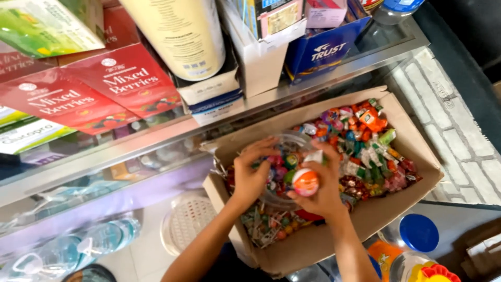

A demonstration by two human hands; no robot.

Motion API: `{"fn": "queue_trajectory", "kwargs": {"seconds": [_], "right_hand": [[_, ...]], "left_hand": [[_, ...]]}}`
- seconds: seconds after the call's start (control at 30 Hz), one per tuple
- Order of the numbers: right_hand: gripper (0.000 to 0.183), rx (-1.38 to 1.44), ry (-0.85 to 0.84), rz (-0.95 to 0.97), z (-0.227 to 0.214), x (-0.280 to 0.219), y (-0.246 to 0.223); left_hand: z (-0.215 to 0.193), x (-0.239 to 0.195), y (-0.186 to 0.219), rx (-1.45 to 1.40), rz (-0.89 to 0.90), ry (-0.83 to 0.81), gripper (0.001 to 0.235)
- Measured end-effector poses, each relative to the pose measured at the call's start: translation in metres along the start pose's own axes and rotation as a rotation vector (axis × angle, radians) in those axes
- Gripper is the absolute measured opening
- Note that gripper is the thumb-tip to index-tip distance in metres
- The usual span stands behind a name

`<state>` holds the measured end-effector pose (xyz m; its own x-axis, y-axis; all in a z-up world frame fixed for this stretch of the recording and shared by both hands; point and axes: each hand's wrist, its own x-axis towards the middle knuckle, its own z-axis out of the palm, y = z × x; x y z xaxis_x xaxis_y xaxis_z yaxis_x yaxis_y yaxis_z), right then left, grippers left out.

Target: Filling clear plastic jars with assorted candies from a storage box.

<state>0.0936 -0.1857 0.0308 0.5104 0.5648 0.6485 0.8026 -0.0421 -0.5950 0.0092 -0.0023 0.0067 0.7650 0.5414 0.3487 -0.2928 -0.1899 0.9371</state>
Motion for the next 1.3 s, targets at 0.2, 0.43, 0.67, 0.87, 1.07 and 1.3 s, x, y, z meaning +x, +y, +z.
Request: {"fn": "queue_trajectory", "kwargs": {"seconds": [0.2, 0.43, 0.67, 0.87, 1.07, 1.3], "right_hand": [[0.055, -0.242, -0.177, -0.008, 0.006, 0.001, -0.011], [0.058, -0.263, -0.171, -0.095, 0.005, 0.013, -0.018], [0.049, -0.254, -0.158, -0.057, 0.009, 0.011, -0.015], [0.029, 0.233, 0.207, 0.11, 0.003, -0.007, 0.044], [0.03, 0.178, 0.298, 0.608, -0.035, -0.051, 0.247], [0.062, -0.338, -0.051, 0.374, -0.017, -0.083, 0.396]], "left_hand": [[-0.002, -0.001, 0.001, 0.022, 0.015, -0.005, 0.025], [-0.002, 0.001, 0.001, 0.017, 0.024, -0.02, 0.027], [-0.004, 0.002, 0.003, 0.021, 0.024, -0.015, 0.028], [-0.01, -0.002, -0.003, 0.019, 0.015, -0.034, 0.032], [-0.017, -0.002, -0.004, -0.015, -0.011, -0.035, 0.032], [-0.013, 0.0, -0.005, 0.003, -0.06, -0.025, 0.035]]}}
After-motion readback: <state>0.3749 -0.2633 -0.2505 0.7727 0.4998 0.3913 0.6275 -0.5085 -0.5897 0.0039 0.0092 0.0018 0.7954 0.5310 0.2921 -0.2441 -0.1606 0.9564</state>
